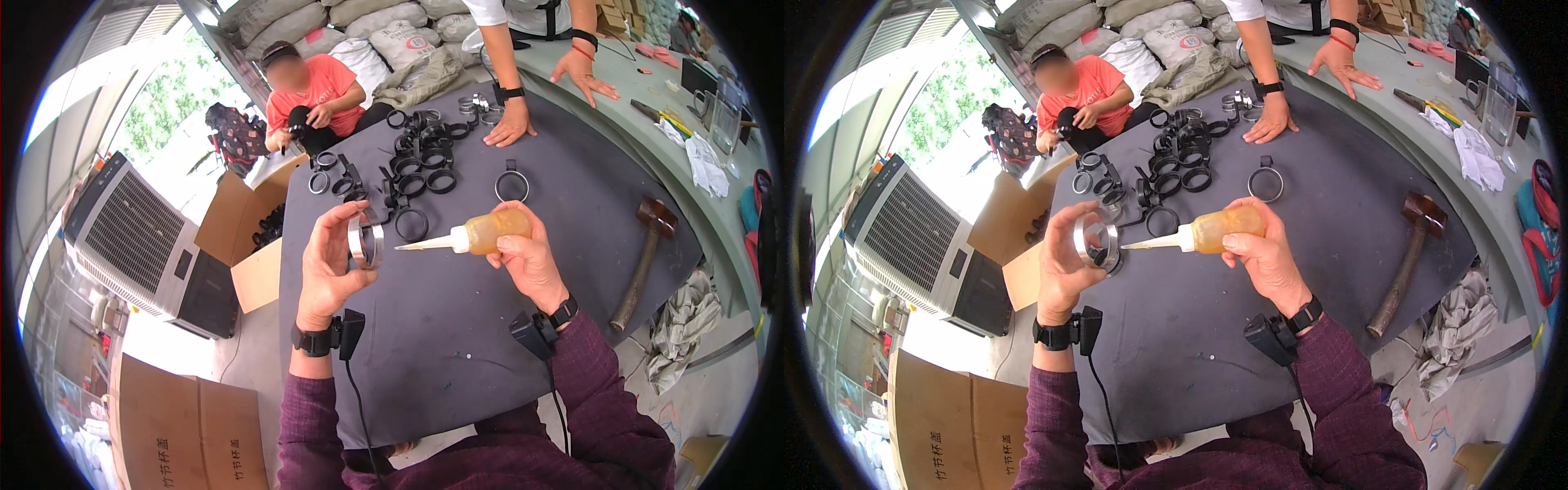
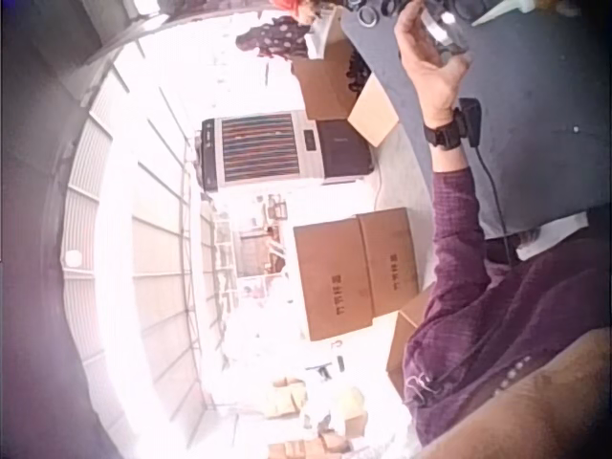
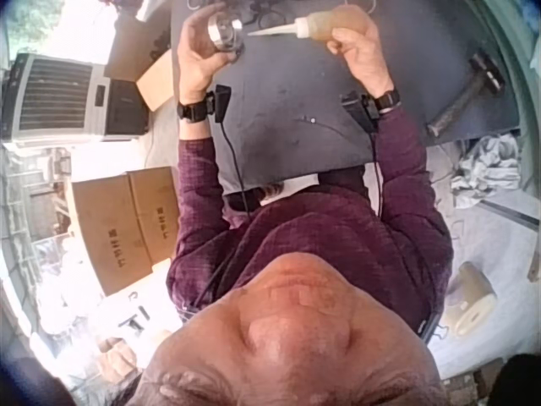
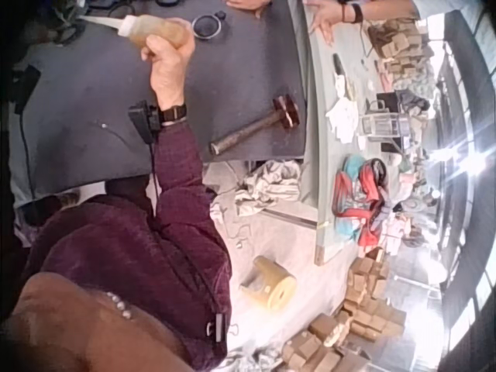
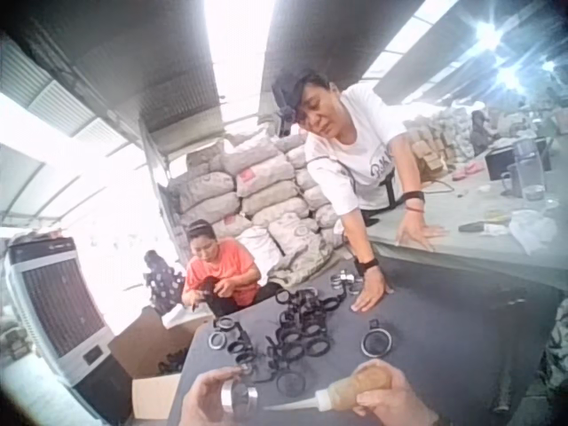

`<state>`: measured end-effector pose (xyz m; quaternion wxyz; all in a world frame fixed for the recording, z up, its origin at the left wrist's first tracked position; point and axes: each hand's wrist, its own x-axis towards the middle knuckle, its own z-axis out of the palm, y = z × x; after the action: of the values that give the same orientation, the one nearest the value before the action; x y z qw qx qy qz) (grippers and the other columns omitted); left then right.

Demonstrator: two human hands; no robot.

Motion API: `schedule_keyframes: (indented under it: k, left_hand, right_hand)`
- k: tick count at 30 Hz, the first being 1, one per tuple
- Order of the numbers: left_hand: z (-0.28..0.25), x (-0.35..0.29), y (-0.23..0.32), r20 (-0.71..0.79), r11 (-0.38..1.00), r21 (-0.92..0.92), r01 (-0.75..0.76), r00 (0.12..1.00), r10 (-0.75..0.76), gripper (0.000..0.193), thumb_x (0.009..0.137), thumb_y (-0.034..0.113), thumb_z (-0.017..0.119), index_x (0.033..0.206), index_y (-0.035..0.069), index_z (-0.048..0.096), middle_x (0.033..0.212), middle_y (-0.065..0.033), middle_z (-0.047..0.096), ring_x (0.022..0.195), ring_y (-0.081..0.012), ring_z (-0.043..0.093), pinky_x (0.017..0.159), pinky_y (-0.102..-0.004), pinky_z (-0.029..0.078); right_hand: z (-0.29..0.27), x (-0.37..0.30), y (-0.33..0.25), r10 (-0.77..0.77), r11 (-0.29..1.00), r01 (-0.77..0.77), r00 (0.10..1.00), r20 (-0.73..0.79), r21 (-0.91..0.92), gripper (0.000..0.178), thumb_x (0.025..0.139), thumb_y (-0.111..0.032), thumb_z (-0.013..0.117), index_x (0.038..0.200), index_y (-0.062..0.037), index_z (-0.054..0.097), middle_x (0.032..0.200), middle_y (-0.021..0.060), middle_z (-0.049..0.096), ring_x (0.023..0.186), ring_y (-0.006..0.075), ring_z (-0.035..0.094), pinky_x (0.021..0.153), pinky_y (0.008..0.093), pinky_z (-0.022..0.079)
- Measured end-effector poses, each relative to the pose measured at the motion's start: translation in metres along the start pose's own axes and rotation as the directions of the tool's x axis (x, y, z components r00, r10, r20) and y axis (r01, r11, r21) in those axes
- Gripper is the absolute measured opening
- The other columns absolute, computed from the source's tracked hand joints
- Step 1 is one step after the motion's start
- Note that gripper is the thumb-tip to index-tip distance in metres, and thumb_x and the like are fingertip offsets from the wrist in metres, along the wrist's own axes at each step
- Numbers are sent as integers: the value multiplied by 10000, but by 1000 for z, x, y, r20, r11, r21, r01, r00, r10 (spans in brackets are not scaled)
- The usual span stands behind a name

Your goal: Apply adhesive to a metal ring and join it with a black plastic circular component.

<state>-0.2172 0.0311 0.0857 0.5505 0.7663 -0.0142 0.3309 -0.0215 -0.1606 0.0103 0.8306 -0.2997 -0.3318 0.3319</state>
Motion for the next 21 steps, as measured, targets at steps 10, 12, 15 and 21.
schedule_keyframes:
  k: [10, 12, 15, 21]
  left_hand:
    - [-9, 4, -13, -32, 994, -55, 90, 995, -92, 773, 545, -132, 651, 1271, 34, 445, 1261, -76, 494, 1143, -181, 467, 840, -301, 485]
    - [-27, 12, -23, -110, 984, -144, 105, 987, -121, 742, 575, -134, 629, 1275, 25, 439, 1198, -66, 514, 1087, -176, 507, 833, -303, 486]
    - [-76, 22, -52, -262, 964, -240, 117, 948, -180, 604, 690, -29, 608, 1269, 18, 442, 1134, -62, 541, 974, -178, 568, 794, -300, 468]
    - [-119, 54, -110, -434, 878, -146, 456, 768, -471, 616, 709, 140, 720, 1260, 14, 476, 957, -40, 617, 785, -129, 580, 663, -274, 419]
  right_hand:
    - [-7, 0, 3, 11, 985, -1, 998, -59, 175, 318, 787, -146, 602, 1075, -43, 515, 963, 91, 609, 672, 155, 534, 555, 295, 417]
    - [-9, 1, -1, -12, 967, 32, 997, -80, 253, 305, 806, -176, 604, 1074, -42, 543, 963, 106, 628, 638, 163, 523, 553, 303, 403]
    - [-8, 3, -1, -29, 958, 58, 994, -104, 282, 298, 819, -187, 607, 1073, -37, 562, 961, 112, 641, 631, 165, 522, 558, 304, 397]
    - [-19, 3, -3, -82, 961, 109, 990, -116, 256, 306, 829, -198, 606, 1090, -43, 560, 1009, 115, 641, 632, 171, 506, 572, 307, 394]
